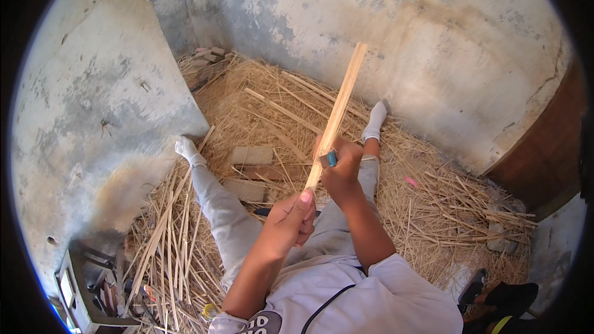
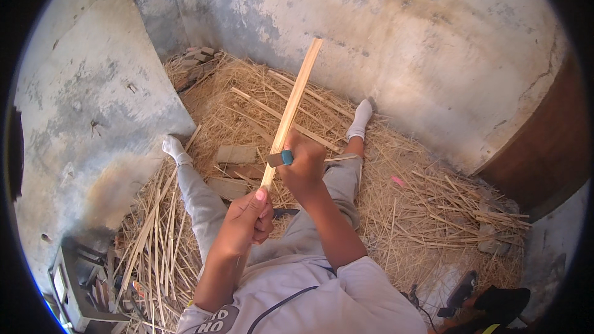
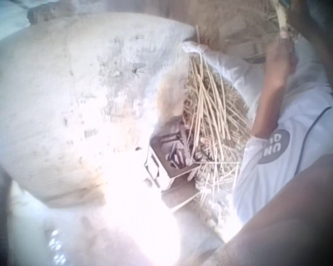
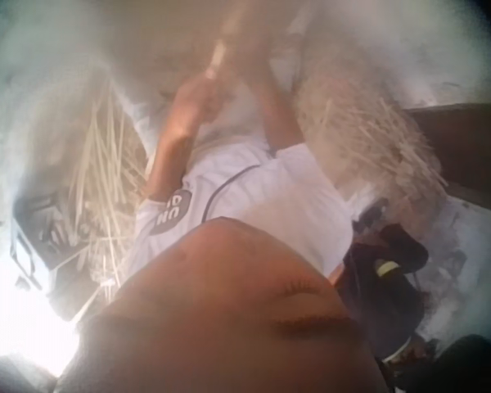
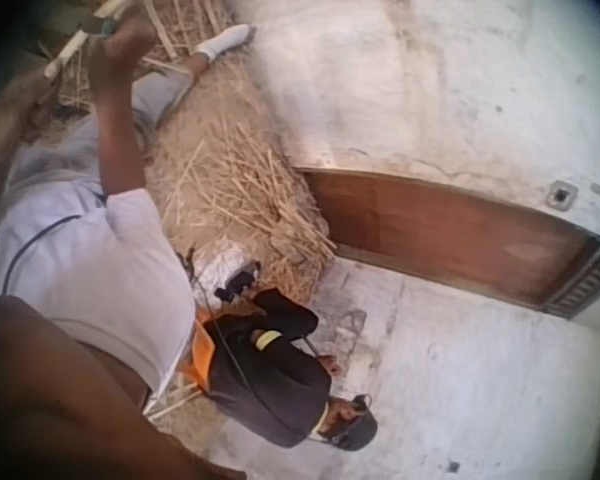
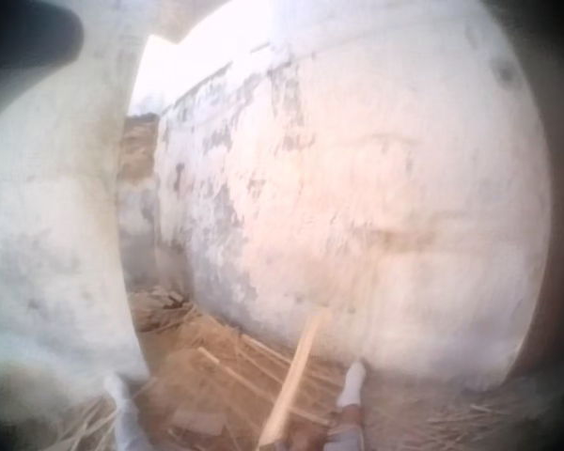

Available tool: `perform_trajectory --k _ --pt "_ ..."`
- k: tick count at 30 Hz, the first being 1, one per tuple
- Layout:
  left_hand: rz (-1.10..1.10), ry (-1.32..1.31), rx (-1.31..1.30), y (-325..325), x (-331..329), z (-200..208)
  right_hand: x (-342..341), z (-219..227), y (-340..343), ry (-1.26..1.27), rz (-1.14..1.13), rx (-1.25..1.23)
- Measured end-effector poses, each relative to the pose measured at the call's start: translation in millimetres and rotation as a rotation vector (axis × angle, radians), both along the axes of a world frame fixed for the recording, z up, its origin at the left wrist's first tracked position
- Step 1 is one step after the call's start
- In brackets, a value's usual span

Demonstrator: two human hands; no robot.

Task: The person sits on a straw-covered floor and uses a knife to split long bamboo stalks into thin strips. They hold the stalks with one hand and use the knife to carefully split the material lengthwise, occasionally using a utility knife to refine the strips.

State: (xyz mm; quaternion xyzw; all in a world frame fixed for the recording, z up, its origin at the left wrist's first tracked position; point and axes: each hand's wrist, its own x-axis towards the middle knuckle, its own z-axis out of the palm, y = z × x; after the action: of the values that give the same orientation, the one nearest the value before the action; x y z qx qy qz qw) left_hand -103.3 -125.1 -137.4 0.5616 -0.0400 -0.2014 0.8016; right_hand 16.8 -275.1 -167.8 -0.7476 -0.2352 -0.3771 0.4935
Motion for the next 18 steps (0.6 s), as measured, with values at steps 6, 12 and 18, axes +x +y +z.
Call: perform_trajectory --k 6,12,18 --pt "0.036 -0.071 0.004 -1.4 0.0 7.6 22.6 15.8 2.9 -0.196 -0.061 -0.017" --pt "0.112 -0.095 -0.001 8.3 -2.4 14.0 45.2 39.6 27.2 -0.179 -0.067 0.180" --pt "-0.010 -0.049 0.060 3.1 -22.7 -5.6 152.9 129.3 -37.7 0.068 -0.742 0.145"
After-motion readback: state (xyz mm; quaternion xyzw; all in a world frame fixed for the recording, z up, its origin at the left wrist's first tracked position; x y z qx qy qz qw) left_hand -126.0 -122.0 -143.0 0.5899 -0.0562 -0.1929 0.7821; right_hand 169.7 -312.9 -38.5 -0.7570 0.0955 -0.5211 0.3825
